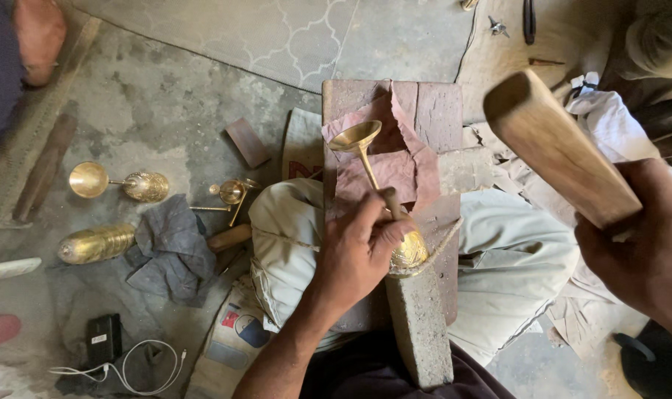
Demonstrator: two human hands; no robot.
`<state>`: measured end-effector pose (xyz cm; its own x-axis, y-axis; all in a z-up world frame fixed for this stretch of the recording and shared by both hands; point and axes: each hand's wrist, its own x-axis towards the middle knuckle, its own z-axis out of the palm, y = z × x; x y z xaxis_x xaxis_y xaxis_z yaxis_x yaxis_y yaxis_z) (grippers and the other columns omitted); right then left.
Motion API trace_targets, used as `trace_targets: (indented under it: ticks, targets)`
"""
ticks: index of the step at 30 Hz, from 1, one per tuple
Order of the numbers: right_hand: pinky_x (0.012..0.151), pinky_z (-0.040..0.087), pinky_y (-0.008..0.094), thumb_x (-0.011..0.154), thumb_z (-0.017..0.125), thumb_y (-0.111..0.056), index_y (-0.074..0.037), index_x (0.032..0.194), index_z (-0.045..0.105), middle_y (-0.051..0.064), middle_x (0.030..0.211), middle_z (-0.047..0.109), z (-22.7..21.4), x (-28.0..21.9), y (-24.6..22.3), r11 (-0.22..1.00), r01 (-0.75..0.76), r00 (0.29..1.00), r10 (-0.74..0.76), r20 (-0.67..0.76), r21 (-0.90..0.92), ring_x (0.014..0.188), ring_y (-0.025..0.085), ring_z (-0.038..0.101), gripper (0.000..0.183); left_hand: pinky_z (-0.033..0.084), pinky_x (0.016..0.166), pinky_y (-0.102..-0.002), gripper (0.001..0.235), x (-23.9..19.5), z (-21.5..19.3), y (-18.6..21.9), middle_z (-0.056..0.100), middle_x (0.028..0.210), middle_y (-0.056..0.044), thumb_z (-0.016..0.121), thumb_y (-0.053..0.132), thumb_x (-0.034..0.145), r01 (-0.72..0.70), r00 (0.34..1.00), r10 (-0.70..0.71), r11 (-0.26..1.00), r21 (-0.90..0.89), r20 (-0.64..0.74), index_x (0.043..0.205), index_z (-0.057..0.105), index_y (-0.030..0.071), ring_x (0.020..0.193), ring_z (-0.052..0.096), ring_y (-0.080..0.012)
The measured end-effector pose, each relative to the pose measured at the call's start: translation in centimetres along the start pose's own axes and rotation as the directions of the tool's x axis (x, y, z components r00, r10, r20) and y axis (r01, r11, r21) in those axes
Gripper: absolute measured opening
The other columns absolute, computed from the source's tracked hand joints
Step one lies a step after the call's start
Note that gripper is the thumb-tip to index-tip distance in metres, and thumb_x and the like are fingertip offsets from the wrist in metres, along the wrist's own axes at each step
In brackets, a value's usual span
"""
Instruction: The person hammers a brass candlestick base with a wooden mallet while holding a metal punch against the surface. The person repeatedly strikes the punch to shape or texture the metal base.
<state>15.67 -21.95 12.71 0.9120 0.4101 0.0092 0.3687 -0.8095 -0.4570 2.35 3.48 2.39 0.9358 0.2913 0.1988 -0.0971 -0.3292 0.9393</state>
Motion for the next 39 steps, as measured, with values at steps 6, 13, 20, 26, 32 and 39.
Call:
trace_targets:
  ticks: [6, 13, 20, 26, 32, 39]
  targets:
    - [0.069, 0.056, 0.038, 0.090, 0.075, 0.005, 0.012, 0.123, 0.051, 0.026, 0.096, 0.066, -0.6, 0.7, -2.9, 0.968, 0.222, 0.968, -0.234, -0.092, -0.119, 0.076, 0.030, 0.069, 0.042, 0.054, 0.058, -0.035, 0.028, 0.4, 0.2, -0.3, 0.072, 0.083, -0.007, 0.065, 0.029, 0.103, -0.039, 0.996, 0.034, 0.997, 0.066, 0.087, 0.114, 0.063, 0.004, 0.069, 0.072, -0.0210]
    - [0.076, 0.058, 0.038, 0.083, 0.075, -0.008, -0.007, 0.124, 0.066, 0.011, 0.093, 0.076, 0.4, 2.7, -3.6, 0.747, 0.268, 0.960, -0.155, 0.232, -0.609, 0.070, 0.020, 0.071, 0.042, 0.054, 0.071, -0.040, 0.030, 0.4, 0.2, -0.3, 0.070, 0.094, -0.010, 0.066, 0.029, 0.104, -0.228, 0.973, 0.231, 0.968, 0.103, -0.017, 0.120, 0.063, 0.005, 0.082, 0.070, -0.0275]
    - [0.083, 0.060, 0.042, 0.074, 0.072, -0.013, -0.014, 0.118, 0.067, 0.006, 0.094, 0.077, 0.0, 3.6, -4.9, 0.705, 0.356, 0.933, -0.310, 0.185, -0.614, 0.077, 0.020, 0.074, 0.044, 0.055, 0.074, -0.041, 0.028, -0.6, 0.4, 0.1, 0.072, 0.093, -0.011, 0.067, 0.028, 0.103, -0.107, 0.993, 0.109, 0.992, 0.060, -0.035, 0.116, 0.064, 0.004, 0.084, 0.072, -0.0299]
    - [0.089, 0.060, 0.038, 0.081, 0.079, -0.021, -0.016, 0.121, 0.066, 0.006, 0.095, 0.076, -0.5, 2.9, -7.2, 0.685, 0.260, 0.963, -0.137, 0.231, -0.680, 0.089, 0.022, 0.075, 0.043, 0.057, 0.073, -0.037, 0.021, -1.8, 0.8, 0.2, 0.073, 0.094, -0.009, 0.068, 0.026, 0.103, -0.039, 0.995, 0.042, 0.999, 0.032, -0.086, 0.108, 0.067, 0.005, 0.083, 0.073, -0.0255]
    - [0.084, 0.057, 0.038, 0.071, 0.079, -0.013, -0.012, 0.111, 0.070, 0.007, 0.094, 0.072, -1.0, 1.9, -9.4, 0.754, 0.329, 0.944, -0.241, 0.227, -0.569, 0.091, 0.026, 0.072, 0.040, 0.059, 0.067, -0.031, 0.023, -3.3, 1.7, -0.4, 0.074, 0.096, -0.008, 0.069, 0.025, 0.102, -0.010, 0.992, 0.010, 1.000, 0.006, -0.127, 0.107, 0.067, 0.002, 0.080, 0.073, -0.0184]
    - [0.070, 0.059, 0.038, 0.077, 0.081, -0.001, 0.004, 0.120, 0.066, 0.020, 0.096, 0.071, -2.0, 0.6, -9.1, 0.846, 0.227, 0.973, -0.219, 0.073, -0.483, 0.077, 0.028, 0.072, 0.045, 0.060, 0.066, -0.031, 0.022, -2.2, 1.5, -1.5, 0.075, 0.093, -0.007, 0.067, 0.027, 0.104, -0.011, 0.997, 0.010, 1.000, -0.006, -0.075, 0.110, 0.066, 0.005, 0.079, 0.076, -0.0196]
